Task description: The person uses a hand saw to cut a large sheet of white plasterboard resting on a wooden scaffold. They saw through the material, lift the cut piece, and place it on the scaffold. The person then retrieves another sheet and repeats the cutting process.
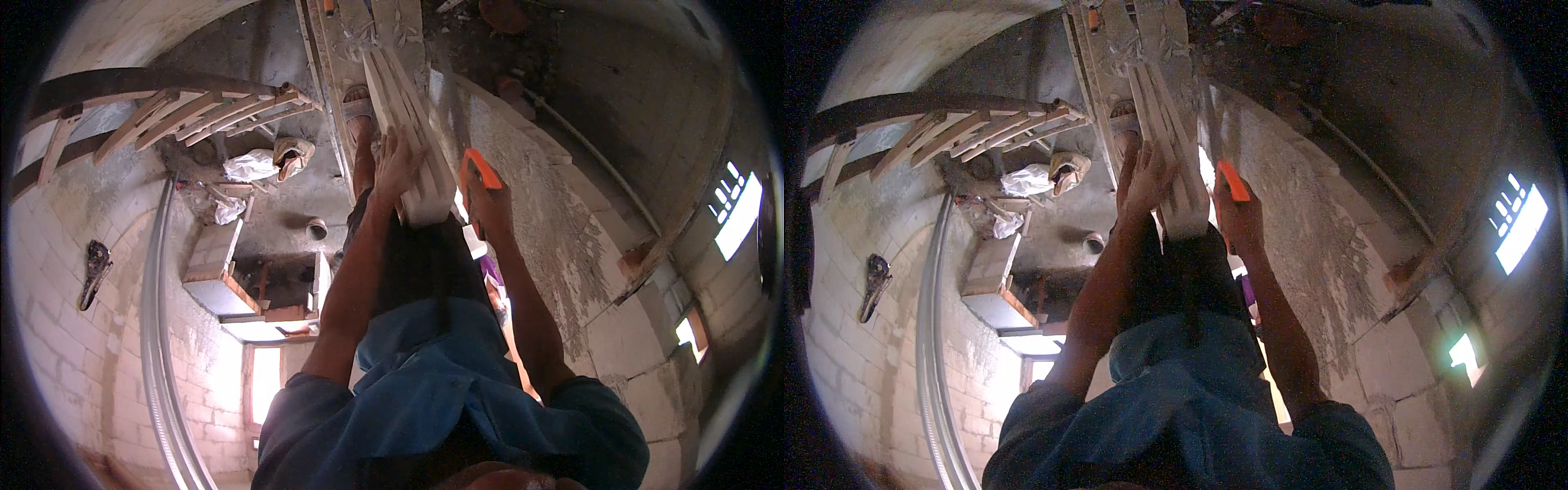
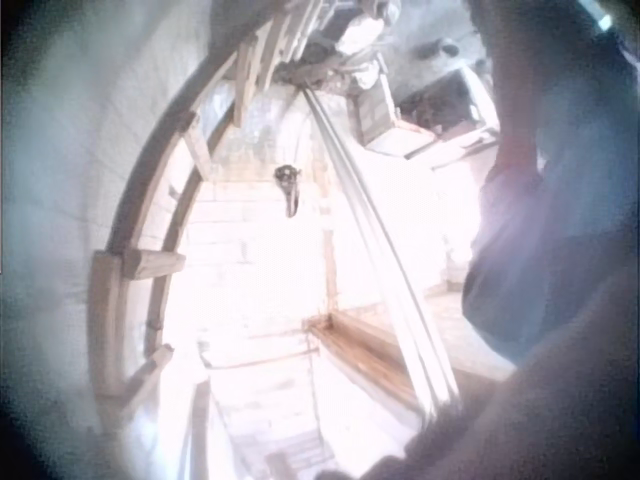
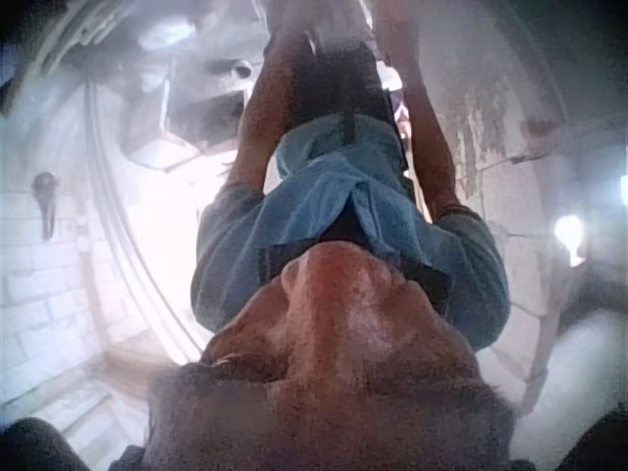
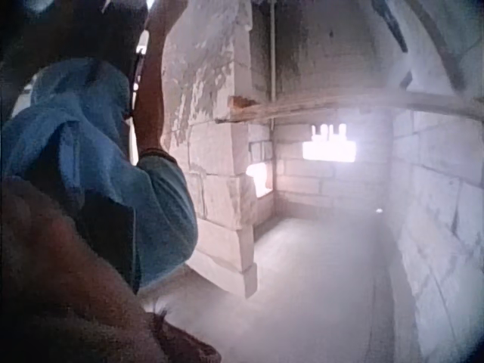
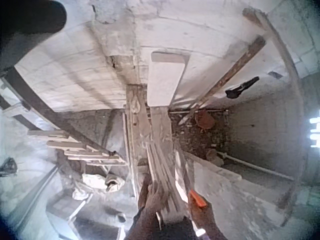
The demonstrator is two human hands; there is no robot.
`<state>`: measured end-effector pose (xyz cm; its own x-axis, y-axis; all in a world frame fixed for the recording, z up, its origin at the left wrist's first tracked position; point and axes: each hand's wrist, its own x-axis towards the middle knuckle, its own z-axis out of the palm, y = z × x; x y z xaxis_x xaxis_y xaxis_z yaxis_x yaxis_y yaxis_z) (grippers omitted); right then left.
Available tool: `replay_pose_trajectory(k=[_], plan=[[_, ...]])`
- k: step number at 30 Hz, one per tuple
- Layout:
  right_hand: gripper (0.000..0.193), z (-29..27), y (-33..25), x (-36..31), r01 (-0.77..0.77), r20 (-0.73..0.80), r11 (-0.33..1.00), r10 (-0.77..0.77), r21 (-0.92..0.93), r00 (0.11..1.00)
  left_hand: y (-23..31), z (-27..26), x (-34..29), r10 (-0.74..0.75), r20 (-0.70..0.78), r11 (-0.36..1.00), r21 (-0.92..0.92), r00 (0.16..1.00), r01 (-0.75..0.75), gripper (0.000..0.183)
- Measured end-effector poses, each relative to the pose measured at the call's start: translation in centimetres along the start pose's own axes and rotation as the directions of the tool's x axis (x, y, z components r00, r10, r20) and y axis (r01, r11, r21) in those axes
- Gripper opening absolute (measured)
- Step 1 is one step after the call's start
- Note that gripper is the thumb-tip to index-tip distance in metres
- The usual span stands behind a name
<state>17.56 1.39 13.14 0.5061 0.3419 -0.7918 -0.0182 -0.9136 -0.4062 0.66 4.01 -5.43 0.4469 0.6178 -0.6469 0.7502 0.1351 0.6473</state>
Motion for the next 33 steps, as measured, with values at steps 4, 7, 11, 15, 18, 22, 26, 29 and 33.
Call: replay_pose_trajectory(k=[4, 7, 11, 15, 18, 22, 26, 29, 33], plan=[[0.041, -0.7, 1.3, -1.3, -0.081, 0.03, 0.997, 0.08, 0.008, 0.996, -5.4, 1.6, 6.9, 0.034, 0.038, 0.95, 0.308, 0.999, -0.044, 0.056], [0.041, -1.9, 3.9, -2.4, 0.134, -0.007, 0.989, -0.135, -0.064, 0.991, -3.6, -0.6, 10.9, -0.356, -0.007, 0.898, -0.281, 0.935, 0.34, 0.048], [0.051, -3.0, 2.9, -4.9, 0.144, 0.142, 0.986, -0.131, -0.08, 0.981, -7.0, -1.9, 14.1, -0.021, -0.296, 0.957, -0.283, 0.955, -0.066, 0.042], [0.054, -2.4, 1.8, -7.3, 0.009, 0.185, 1.0, -0.014, 0.025, 0.983, -11.1, 4.9, 10.2, 0.251, -0.262, 0.885, 0.452, 0.932, -0.111, 0.048], [0.055, -1.9, 1.1, -8.9, 0.07, 0.251, 0.997, -0.063, -0.019, 0.966, -14.7, 5.8, 8.9, -0.347, -0.1, 0.874, -0.395, 0.932, 0.283, 0.06], [0.056, -2.1, 0.9, -8.9, 0.118, 0.224, 0.985, -0.088, -0.122, 0.971, -4.6, 4.1, 3.4, -0.418, 0.071, 0.653, -0.669, 0.906, 0.354, 0.062], [0.056, -2.5, -0.5, -9.1, 0.13, 0.263, 0.978, -0.084, -0.162, 0.961, -1.7, 3.7, -1.4, -0.392, 0.093, 0.729, -0.575, 0.915, 0.371, 0.063], [0.055, -2.9, -0.7, -10.3, 0.201, 0.246, 0.963, -0.154, -0.18, 0.957, -1.1, 3.4, -2.5, -0.393, 0.098, 0.753, -0.536, 0.914, 0.382, 0.064], [0.054, -3.5, -0.3, -11.3, 0.136, 0.268, 0.968, -0.076, -0.213, 0.96, -0.2, 3.3, -2.2, -0.39, 0.093, 0.77, -0.513, 0.916, 0.379, 0.065]])
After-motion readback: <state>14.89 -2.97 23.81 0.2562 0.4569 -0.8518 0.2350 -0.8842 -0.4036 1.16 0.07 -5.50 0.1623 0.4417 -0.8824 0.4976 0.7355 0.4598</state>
